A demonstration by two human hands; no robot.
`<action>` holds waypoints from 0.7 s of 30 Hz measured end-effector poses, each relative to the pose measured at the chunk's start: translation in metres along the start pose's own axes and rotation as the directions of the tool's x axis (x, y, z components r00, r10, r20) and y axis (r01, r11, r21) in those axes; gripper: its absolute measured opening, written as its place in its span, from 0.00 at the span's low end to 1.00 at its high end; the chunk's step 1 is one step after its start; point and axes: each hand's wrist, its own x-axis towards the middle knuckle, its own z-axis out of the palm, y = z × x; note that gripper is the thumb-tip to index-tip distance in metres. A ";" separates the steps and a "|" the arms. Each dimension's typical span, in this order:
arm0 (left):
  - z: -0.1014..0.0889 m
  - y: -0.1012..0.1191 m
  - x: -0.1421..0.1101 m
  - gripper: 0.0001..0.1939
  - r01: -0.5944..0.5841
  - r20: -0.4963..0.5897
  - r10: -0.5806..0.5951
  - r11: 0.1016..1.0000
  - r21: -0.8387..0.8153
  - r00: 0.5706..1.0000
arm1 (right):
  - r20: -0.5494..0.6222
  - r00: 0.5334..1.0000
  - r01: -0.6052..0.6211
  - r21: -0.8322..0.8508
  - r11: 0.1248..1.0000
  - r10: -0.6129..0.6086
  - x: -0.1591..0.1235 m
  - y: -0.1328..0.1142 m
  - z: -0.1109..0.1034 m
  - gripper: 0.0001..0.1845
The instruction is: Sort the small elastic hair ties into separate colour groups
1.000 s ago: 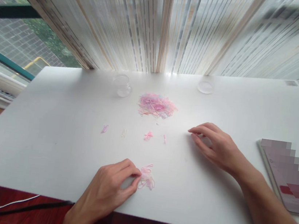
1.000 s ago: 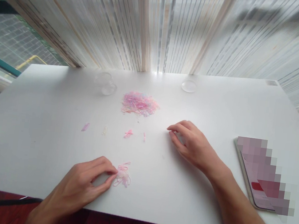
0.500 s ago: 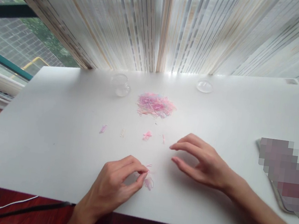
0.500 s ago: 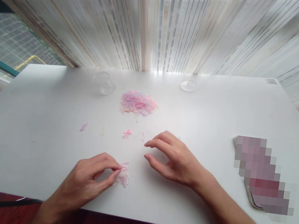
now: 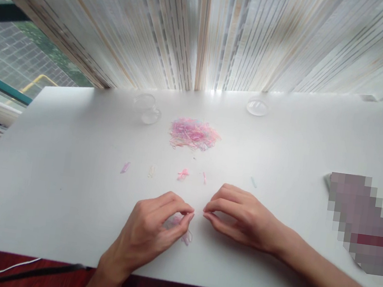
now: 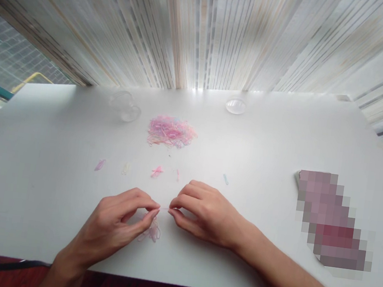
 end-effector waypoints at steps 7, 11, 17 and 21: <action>0.000 -0.009 0.003 0.04 -0.013 -0.092 0.020 0.997 0.082 0.996 | -0.046 0.999 -0.028 -0.035 0.999 0.026 -0.002 0.005 0.005 0.06; 0.001 -0.020 0.008 0.03 0.093 -0.306 -0.007 0.959 0.267 0.952 | -0.020 0.997 -0.077 -0.051 0.996 0.076 -0.002 0.008 0.003 0.07; 0.004 -0.029 0.012 0.04 0.187 -0.369 -0.040 0.909 0.371 0.928 | 0.031 0.993 -0.108 -0.042 0.993 0.110 -0.004 0.010 0.003 0.09; 0.006 -0.023 0.014 0.04 0.192 -0.377 -0.037 0.904 0.381 0.925 | 0.044 0.991 -0.121 -0.050 0.991 0.123 -0.004 0.011 0.001 0.09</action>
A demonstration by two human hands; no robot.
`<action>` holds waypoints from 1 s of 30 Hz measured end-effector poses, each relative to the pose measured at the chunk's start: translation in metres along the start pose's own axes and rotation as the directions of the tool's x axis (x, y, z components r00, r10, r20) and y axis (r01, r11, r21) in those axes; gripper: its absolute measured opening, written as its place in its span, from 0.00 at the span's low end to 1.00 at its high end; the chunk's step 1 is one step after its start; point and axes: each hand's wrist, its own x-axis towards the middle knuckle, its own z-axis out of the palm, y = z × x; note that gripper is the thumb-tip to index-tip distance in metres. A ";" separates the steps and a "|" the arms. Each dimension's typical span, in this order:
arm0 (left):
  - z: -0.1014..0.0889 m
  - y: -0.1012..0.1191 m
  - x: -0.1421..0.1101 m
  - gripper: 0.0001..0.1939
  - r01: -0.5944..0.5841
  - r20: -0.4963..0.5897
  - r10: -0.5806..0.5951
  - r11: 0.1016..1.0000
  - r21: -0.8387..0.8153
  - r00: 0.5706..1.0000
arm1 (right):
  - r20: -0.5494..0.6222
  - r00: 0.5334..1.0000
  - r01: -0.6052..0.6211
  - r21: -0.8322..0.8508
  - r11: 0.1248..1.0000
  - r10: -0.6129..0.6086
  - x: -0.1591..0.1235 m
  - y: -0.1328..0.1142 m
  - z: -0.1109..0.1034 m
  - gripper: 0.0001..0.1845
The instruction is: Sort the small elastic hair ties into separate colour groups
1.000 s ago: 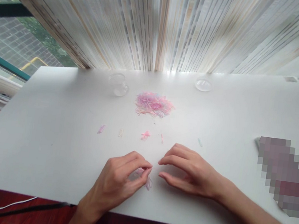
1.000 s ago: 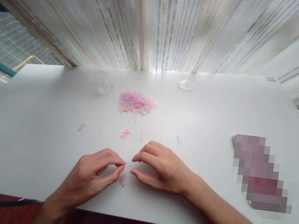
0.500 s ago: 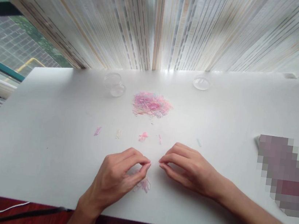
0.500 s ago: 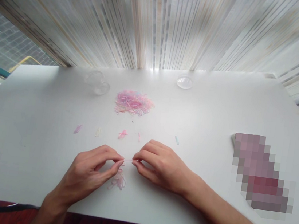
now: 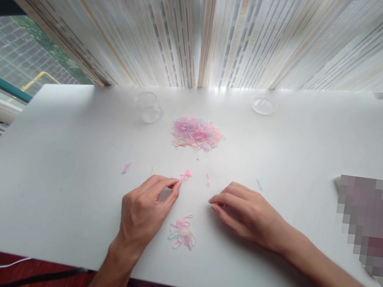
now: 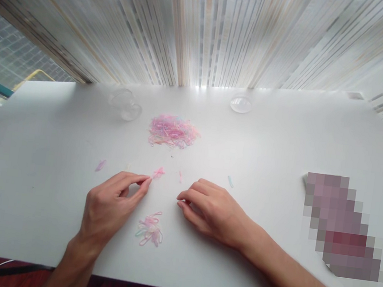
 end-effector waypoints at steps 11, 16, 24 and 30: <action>0.032 0.046 0.004 0.04 0.081 0.062 -0.086 0.994 0.071 0.994 | -0.044 0.994 -0.106 -0.109 0.988 0.102 -0.002 0.005 -0.008 0.10; 0.035 0.046 0.004 0.03 0.086 0.101 -0.089 0.996 0.032 0.991 | -0.036 0.994 -0.107 -0.106 0.989 0.104 -0.003 0.006 -0.009 0.10; 0.033 0.045 0.004 0.06 0.114 0.146 -0.122 0.992 0.059 0.982 | -0.024 0.993 -0.116 -0.105 0.988 0.114 -0.002 0.006 -0.009 0.09; 0.038 0.047 0.007 0.08 0.080 0.147 -0.091 0.994 0.079 0.985 | -0.031 0.993 -0.112 -0.105 0.988 0.110 -0.003 0.006 -0.010 0.10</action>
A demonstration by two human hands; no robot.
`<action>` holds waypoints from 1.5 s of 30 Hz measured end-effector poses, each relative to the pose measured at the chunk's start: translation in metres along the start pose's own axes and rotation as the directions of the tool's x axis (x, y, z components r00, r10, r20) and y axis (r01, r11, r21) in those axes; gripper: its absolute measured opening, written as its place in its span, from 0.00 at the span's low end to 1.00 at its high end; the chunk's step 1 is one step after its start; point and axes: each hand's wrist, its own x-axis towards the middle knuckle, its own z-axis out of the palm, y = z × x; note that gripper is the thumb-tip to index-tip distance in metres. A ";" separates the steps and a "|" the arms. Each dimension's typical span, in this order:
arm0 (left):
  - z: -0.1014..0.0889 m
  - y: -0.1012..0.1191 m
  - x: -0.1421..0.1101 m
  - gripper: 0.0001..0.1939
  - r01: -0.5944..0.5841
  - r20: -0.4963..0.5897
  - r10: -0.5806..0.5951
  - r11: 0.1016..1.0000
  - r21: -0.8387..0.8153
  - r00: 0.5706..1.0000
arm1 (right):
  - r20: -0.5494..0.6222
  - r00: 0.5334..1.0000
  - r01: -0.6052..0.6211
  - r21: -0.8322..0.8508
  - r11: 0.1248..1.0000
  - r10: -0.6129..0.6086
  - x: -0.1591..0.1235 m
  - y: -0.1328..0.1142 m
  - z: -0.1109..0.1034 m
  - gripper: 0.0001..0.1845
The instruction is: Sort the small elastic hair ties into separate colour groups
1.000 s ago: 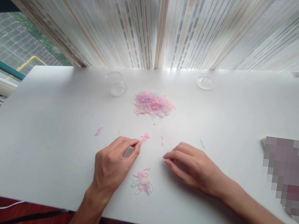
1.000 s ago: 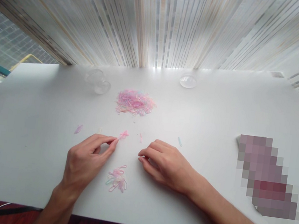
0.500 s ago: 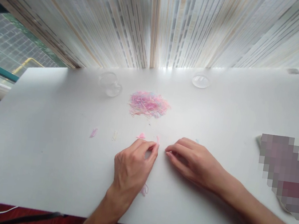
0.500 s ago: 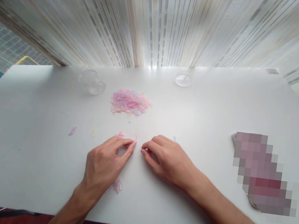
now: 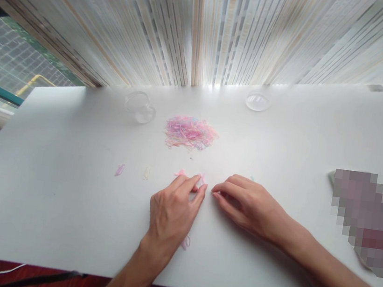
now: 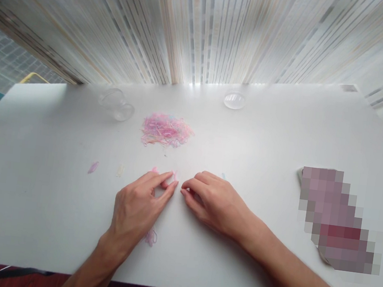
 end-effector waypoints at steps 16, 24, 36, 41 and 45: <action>-0.016 -0.007 -0.011 0.08 -0.007 0.023 0.010 0.994 -0.109 1.000 | -0.057 0.997 -0.050 -0.051 0.997 0.047 0.001 0.000 0.003 0.09; -0.052 -0.048 -0.038 0.08 -0.041 0.101 0.064 0.974 -0.221 0.993 | -0.047 0.998 -0.036 -0.041 0.999 0.034 0.002 0.000 0.002 0.09; -0.068 -0.069 -0.061 0.09 -0.087 0.283 0.164 0.960 -0.266 0.945 | 0.100 0.987 0.110 0.171 0.979 -0.128 0.002 -0.022 0.019 0.09; -0.061 -0.066 -0.058 0.10 -0.101 0.274 0.186 0.949 -0.297 0.943 | 0.140 0.972 0.161 0.187 0.969 -0.189 0.004 -0.030 0.026 0.09; -0.059 -0.064 -0.056 0.08 -0.100 0.274 0.188 0.946 -0.307 0.943 | 0.173 0.959 0.193 0.188 0.963 -0.226 0.004 -0.034 0.031 0.08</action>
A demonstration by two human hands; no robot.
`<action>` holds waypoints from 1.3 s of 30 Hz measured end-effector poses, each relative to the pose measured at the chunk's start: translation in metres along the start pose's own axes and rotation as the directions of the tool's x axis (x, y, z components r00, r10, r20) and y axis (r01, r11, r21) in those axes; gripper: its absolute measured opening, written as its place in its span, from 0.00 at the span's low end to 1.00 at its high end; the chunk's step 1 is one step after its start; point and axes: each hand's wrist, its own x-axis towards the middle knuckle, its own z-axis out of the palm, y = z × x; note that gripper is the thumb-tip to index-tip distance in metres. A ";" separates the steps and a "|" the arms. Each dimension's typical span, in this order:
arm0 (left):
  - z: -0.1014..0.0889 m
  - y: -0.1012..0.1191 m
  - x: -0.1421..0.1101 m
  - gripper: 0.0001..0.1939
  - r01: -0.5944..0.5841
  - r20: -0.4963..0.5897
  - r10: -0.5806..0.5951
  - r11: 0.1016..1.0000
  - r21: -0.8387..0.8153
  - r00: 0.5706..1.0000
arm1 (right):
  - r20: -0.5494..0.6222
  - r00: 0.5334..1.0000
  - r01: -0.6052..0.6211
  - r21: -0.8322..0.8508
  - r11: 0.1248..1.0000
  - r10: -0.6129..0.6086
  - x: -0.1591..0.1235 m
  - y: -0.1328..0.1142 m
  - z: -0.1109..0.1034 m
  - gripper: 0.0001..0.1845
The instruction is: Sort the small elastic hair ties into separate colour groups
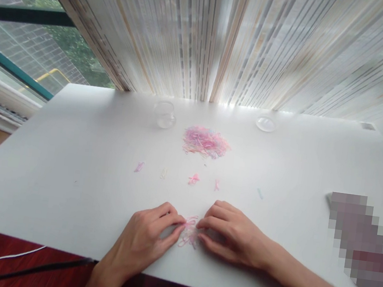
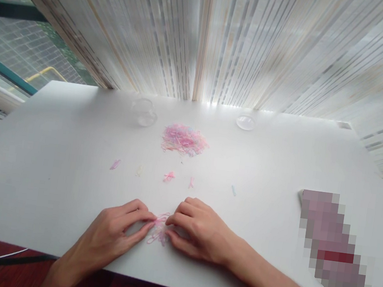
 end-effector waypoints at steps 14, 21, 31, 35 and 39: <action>-0.004 -0.001 -0.003 0.08 -0.003 0.003 0.003 1.000 -0.022 1.000 | -0.011 0.999 0.036 -0.035 0.999 -0.036 0.002 -0.002 0.002 0.09; -0.004 0.006 -0.007 0.06 -0.059 -0.018 0.059 0.998 -0.038 0.998 | -0.033 0.999 0.028 0.021 0.999 -0.028 0.002 -0.002 -0.001 0.07; 0.013 0.016 0.001 0.08 -0.119 -0.016 0.120 0.992 0.039 0.993 | -0.066 0.997 0.041 0.034 0.999 -0.038 0.001 0.001 0.002 0.07; 0.017 0.018 0.002 0.06 -0.115 -0.041 0.117 0.993 0.030 0.992 | -0.084 0.995 0.048 0.040 0.998 -0.045 0.000 0.001 0.003 0.06; 0.021 0.018 0.004 0.07 -0.104 -0.059 0.103 0.994 -0.028 0.993 | -0.098 0.994 0.042 0.049 0.998 -0.037 0.000 0.001 0.001 0.07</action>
